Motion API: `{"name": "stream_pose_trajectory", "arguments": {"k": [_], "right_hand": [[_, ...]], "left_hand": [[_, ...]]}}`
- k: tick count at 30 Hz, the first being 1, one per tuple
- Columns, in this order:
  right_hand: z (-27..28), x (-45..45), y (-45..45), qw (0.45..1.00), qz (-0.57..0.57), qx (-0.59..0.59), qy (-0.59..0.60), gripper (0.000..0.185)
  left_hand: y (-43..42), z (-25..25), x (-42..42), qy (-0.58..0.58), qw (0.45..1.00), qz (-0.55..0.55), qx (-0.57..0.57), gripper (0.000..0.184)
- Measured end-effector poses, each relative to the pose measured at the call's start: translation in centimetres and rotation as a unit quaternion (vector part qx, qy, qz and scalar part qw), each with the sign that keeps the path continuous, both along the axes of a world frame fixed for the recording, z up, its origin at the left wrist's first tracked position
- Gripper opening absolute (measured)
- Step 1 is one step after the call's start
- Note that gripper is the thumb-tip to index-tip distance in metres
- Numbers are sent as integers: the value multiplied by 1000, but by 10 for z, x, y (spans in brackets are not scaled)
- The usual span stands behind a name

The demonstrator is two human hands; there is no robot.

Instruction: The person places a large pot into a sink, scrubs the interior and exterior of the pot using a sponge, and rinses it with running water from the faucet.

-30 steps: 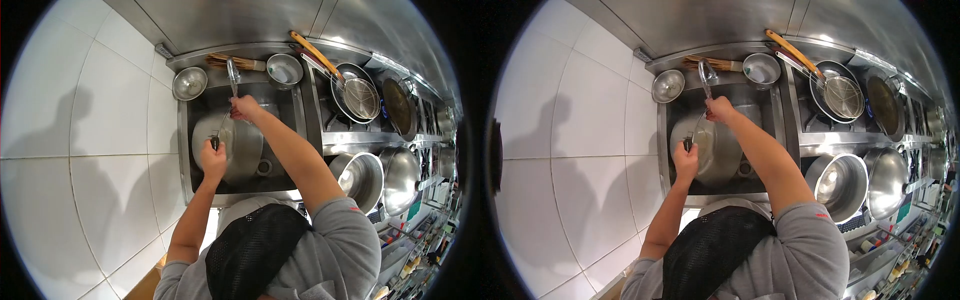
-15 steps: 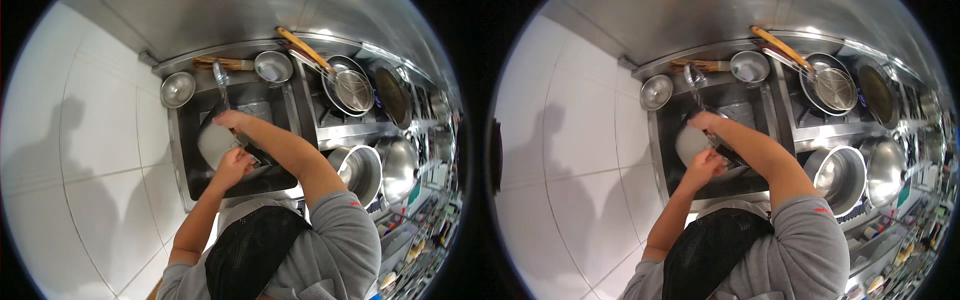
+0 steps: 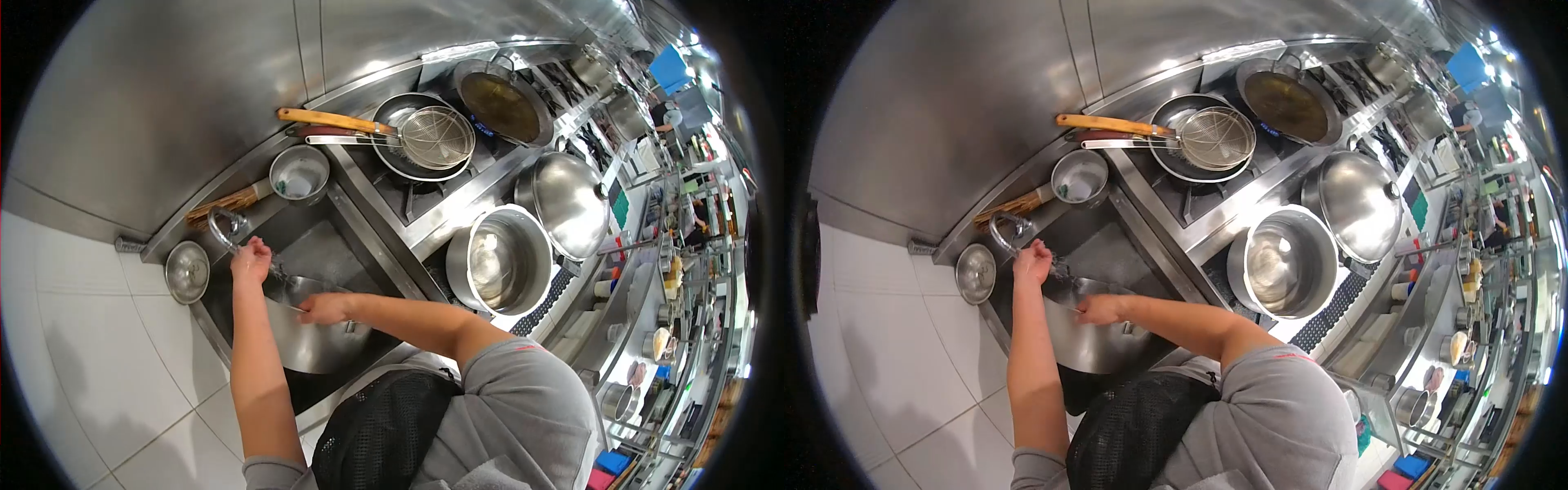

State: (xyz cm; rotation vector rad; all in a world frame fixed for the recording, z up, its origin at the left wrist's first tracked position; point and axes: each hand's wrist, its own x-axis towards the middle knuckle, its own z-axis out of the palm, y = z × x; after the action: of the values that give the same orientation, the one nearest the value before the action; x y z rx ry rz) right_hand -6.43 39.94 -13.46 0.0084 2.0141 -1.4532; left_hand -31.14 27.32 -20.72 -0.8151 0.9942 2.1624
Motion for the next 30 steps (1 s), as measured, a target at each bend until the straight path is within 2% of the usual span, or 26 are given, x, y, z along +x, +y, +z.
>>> {"name": "stream_pose_trajectory", "arguments": {"k": [1,2,3,4,5,7,8,9,10,11,12,14,15,16,17,18,20,21,23,24,26,27,28,29,30], "right_hand": [[-8,10,-6,1000,-5,-1,0,54],[-16,20,-15,994,-101,10,34,55],[-23,27,-21,978,-196,20,65,57],[-10,28,-18,978,-199,16,61,57],[3,26,-14,985,-165,23,38,57],[20,26,-5,992,-124,26,14,58],[23,29,-6,989,-140,46,31,57],[23,33,-9,985,-151,62,46,57],[19,39,-11,983,-170,66,39,55],[26,41,-11,981,-181,66,7,55],[20,46,-10,982,-180,55,15,55],[19,54,-9,981,-182,54,40,54],[33,58,-5,983,-176,54,25,52],[29,62,-5,985,-167,46,25,52],[23,68,-4,981,-167,58,75,52],[18,76,-3,975,-169,71,124,53],[9,90,-2,973,-180,52,133,55],[10,96,0,973,-178,40,145,54],[9,103,5,971,-177,30,156,54],[7,107,6,969,-163,28,184,53],[4,114,8,966,-152,29,208,51],[2,116,8,968,-144,19,206,52],[1,117,8,969,-137,9,206,52],[-2,119,10,968,-140,11,207,52],[-6,123,11,974,-95,-5,207,51]], "left_hand": [[3,6,1,-1,999,32,-19,18],[5,12,1,-1,999,27,-23,18],[-2,5,-1,25,999,-36,-22,20],[-7,1,0,49,994,-99,-20,22],[-9,-3,1,45,994,-100,-25,22],[-6,5,5,116,965,-160,-171,27],[-3,10,13,111,966,-153,-178,27],[5,25,29,177,937,-171,-246,27],[-3,33,36,235,900,-185,-318,28],[-24,12,27,388,775,-255,-429,30],[-51,-8,17,512,604,-324,-517,33],[-74,7,28,400,586,-339,-618,47],[-91,7,29,386,584,-336,-631,47],[-100,6,27,313,617,-355,-629,54],[-106,6,26,241,648,-373,-619,61],[-113,8,27,238,647,-372,-621,61],[-122,13,27,120,755,-368,-530,76],[-127,2,25,120,755,-369,-529,76],[-132,-29,15,93,816,-321,-472,78],[-130,-31,11,92,816,-325,-470,78],[-120,-36,3,183,875,-296,-337,70],[-110,-37,0,132,897,-258,-333,60],[-105,-37,-2,132,897,-261,-332,60],[-100,-35,-4,144,875,-247,-391,52],[-97,-37,-6,155,850,-231,-448,49]]}}
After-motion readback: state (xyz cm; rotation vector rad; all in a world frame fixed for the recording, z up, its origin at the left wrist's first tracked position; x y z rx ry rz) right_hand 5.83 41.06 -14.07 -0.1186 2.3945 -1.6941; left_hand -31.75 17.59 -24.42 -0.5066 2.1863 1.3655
